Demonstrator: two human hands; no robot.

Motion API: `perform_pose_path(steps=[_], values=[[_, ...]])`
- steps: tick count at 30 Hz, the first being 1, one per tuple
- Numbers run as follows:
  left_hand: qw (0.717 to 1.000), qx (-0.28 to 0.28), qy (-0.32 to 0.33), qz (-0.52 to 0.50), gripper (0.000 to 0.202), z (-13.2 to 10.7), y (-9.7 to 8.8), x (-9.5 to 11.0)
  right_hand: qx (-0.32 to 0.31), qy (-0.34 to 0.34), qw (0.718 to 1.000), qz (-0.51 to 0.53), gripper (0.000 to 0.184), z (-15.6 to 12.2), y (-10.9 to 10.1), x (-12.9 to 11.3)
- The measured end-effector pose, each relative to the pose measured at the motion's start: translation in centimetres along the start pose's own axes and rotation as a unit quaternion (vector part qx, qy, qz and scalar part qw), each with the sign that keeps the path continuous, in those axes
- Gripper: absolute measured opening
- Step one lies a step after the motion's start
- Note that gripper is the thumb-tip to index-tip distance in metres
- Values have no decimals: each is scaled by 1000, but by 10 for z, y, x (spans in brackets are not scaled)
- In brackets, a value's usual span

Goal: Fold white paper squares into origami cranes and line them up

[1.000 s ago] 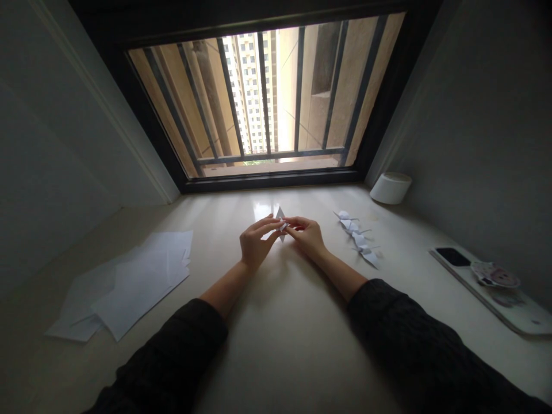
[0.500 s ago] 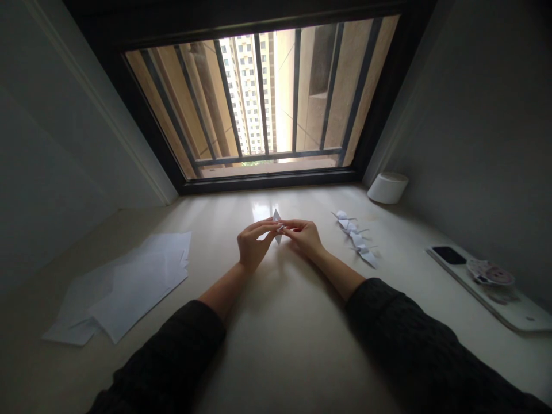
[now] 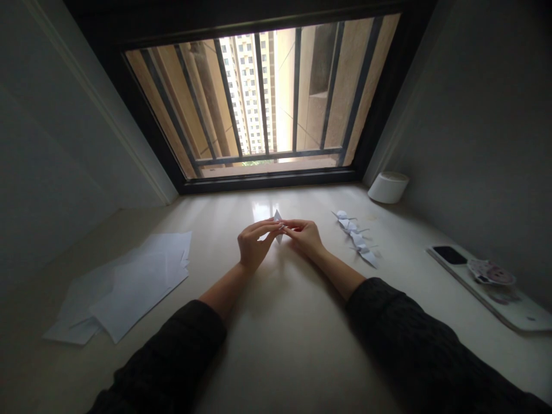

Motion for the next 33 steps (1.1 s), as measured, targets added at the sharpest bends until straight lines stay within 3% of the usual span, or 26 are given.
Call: perform_pose_path(steps=[15, 26, 33], values=[[1000, 3, 1, 19, 10, 2, -3, -1, 4, 18, 1000, 16, 39, 2, -1, 6], [1000, -8, 23, 16, 10, 1, -1, 5, 17, 65, 989, 135, 39, 2, -1, 2], [998, -31, 42, 46, 4, 1, 1, 12, 65, 77, 984, 146, 39, 3, -6, 1]])
Point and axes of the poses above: each hand's wrist, its own z-axis towards the middle knuckle, its own y-axis out of the palm, x = y × z, the point moved 6 cm from there along z, towards the middle knuckle, and after that the axes turned 12 degrees about x, right-handed, at the moved point
